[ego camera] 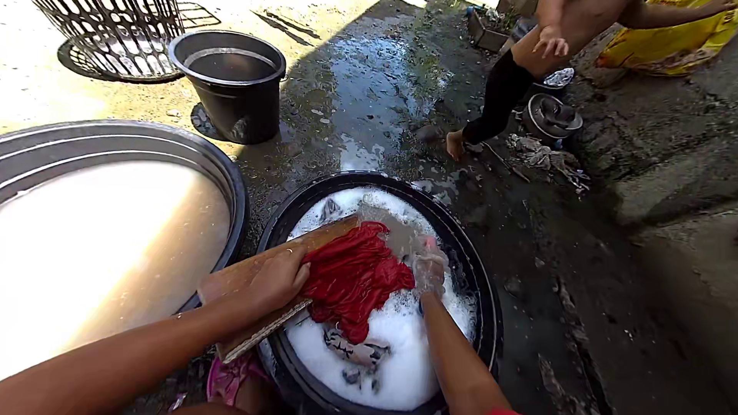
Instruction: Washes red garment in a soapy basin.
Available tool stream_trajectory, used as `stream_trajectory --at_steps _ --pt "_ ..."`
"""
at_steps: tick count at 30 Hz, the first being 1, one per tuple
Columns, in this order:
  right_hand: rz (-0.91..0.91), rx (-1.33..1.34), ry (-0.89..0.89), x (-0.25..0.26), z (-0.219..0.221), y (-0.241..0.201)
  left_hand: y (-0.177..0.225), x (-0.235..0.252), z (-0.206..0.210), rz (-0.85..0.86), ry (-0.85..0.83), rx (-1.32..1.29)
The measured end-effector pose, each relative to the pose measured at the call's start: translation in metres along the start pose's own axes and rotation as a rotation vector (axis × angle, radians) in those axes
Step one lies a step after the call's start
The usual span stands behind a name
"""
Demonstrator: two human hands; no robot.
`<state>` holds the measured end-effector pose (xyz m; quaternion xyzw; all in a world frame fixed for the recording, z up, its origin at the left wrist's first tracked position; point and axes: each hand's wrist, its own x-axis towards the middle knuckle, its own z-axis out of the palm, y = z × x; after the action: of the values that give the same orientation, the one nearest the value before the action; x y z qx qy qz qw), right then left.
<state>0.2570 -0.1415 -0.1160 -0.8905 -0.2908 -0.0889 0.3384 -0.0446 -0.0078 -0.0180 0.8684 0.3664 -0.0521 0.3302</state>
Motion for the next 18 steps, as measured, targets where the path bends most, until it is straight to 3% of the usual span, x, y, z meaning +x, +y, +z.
stream_trajectory --at_steps 1,2,4,7,10,13,16,18 --pt "-0.238 0.086 0.113 0.004 0.031 0.011 -0.003 -0.004 0.0 0.025 0.02 0.019" --pt "-0.39 0.178 0.09 0.003 0.042 0.002 -0.007 -0.006 0.002 0.053 0.04 0.059" --pt "-0.51 0.348 -0.116 -0.027 0.036 -0.051 -0.012 -0.009 0.004 0.05 -0.013 0.18" --pt "-0.545 0.495 -0.573 -0.079 0.009 -0.118 -0.016 -0.011 0.009 0.063 -0.063 0.38" --pt "-0.322 0.204 -0.802 -0.035 0.021 -0.109 -0.021 -0.018 0.018 0.128 0.044 0.474" --pt "-0.095 -0.061 -0.826 0.011 0.048 -0.081 -0.012 -0.017 0.013 0.055 -0.114 0.489" --pt "-0.302 0.247 -0.713 -0.04 0.022 -0.108 -0.008 -0.013 0.009 0.036 -0.154 0.481" --pt "-0.43 0.452 -0.789 -0.08 -0.004 -0.126 -0.008 -0.014 0.009 0.031 -0.146 0.464"
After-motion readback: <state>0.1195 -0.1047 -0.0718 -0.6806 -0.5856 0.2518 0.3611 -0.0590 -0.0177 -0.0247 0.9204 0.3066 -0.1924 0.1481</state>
